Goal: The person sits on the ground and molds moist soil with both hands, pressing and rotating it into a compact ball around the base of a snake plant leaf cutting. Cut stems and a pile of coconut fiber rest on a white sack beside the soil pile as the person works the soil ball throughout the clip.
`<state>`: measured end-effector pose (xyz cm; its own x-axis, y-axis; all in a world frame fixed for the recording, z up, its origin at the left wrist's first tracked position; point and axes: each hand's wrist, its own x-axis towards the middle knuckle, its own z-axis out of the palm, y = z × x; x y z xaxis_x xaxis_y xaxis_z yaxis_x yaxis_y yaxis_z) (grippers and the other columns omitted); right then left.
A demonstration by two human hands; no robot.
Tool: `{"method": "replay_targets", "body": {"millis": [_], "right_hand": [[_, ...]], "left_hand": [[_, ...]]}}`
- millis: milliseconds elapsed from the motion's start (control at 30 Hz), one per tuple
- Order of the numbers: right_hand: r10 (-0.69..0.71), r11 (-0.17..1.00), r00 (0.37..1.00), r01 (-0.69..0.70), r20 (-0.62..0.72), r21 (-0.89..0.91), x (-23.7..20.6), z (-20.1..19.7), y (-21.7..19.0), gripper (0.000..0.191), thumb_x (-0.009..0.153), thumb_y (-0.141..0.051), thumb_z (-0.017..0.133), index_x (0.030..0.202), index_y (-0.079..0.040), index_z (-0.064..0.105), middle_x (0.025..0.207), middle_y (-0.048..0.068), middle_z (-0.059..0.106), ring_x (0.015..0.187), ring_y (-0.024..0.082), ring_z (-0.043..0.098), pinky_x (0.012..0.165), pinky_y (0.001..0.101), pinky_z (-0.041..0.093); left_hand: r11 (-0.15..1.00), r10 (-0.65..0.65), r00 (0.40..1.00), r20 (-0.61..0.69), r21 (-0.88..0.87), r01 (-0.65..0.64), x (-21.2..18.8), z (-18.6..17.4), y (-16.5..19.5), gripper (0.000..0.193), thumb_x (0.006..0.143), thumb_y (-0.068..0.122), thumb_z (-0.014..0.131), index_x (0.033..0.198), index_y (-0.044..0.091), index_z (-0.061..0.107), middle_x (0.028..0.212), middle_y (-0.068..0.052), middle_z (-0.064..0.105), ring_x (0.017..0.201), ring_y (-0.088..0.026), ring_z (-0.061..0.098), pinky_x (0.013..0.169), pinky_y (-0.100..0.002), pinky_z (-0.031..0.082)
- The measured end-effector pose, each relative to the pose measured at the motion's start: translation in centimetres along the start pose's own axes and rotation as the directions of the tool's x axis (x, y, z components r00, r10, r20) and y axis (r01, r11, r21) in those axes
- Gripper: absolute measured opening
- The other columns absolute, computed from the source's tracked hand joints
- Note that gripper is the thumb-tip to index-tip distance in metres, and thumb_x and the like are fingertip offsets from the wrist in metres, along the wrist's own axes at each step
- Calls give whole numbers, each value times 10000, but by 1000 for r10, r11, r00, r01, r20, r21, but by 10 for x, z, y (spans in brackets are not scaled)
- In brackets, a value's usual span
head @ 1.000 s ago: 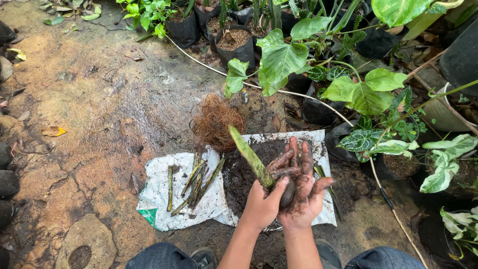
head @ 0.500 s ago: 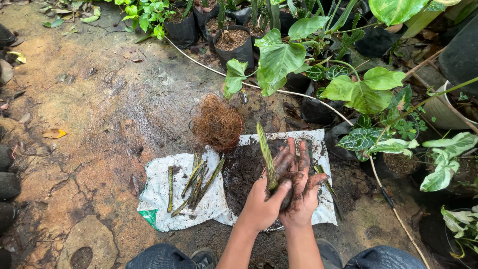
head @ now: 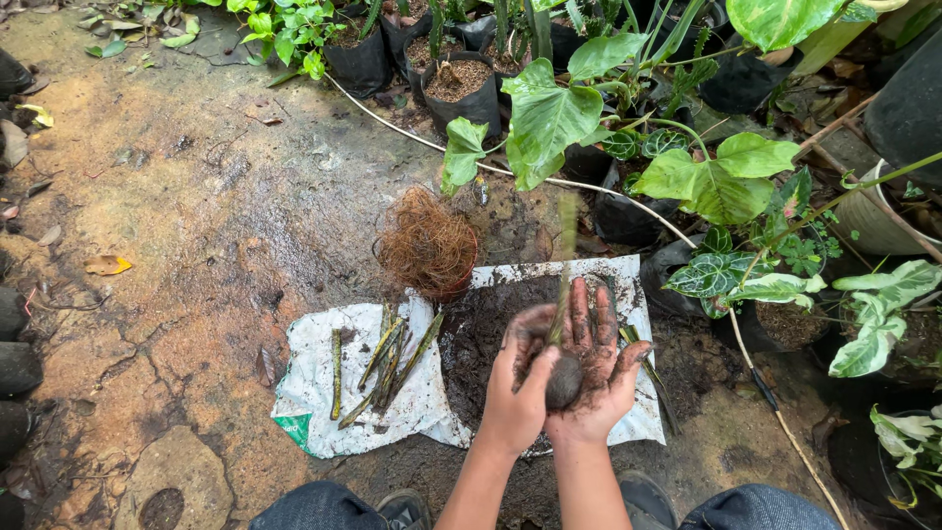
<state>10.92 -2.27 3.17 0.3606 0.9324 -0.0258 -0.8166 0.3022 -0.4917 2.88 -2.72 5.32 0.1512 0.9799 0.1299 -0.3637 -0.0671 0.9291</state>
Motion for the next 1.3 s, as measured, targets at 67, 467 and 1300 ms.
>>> {"method": "replay_targets", "body": {"millis": [67, 467, 1300], "right_hand": [[1, 1000, 1000, -1, -10, 1, 2, -5, 0, 822, 1009, -644, 349, 1566, -39, 362, 1676, 204, 333, 1493, 349, 381, 1219, 490, 316], [55, 998, 998, -54, -34, 25, 6, -16, -3, 824, 992, -652, 427, 1559, -54, 396, 1670, 190, 376, 1430, 299, 423, 1175, 446, 361], [140, 987, 990, -137, -21, 80, 3, -2, -14, 850, 974, -688, 411, 1551, -64, 388, 1637, 180, 398, 1467, 316, 411, 1203, 495, 336]], "left_hand": [[949, -138, 990, -17, 286, 137, 0, -2, 1, 338, 997, 152, 586, 1278, -25, 651, 1222, -148, 717, 1155, -220, 673, 1056, -359, 495], [906, -396, 914, 85, -125, 404, 1, -11, -19, 354, 989, 77, 600, 1322, -30, 651, 1232, -96, 718, 1102, -140, 634, 1007, -314, 499], [810, -556, 831, 8, -222, 544, -3, -10, -23, 316, 980, 126, 646, 1258, -26, 650, 1177, -75, 716, 1059, -112, 647, 965, -281, 515]]}}
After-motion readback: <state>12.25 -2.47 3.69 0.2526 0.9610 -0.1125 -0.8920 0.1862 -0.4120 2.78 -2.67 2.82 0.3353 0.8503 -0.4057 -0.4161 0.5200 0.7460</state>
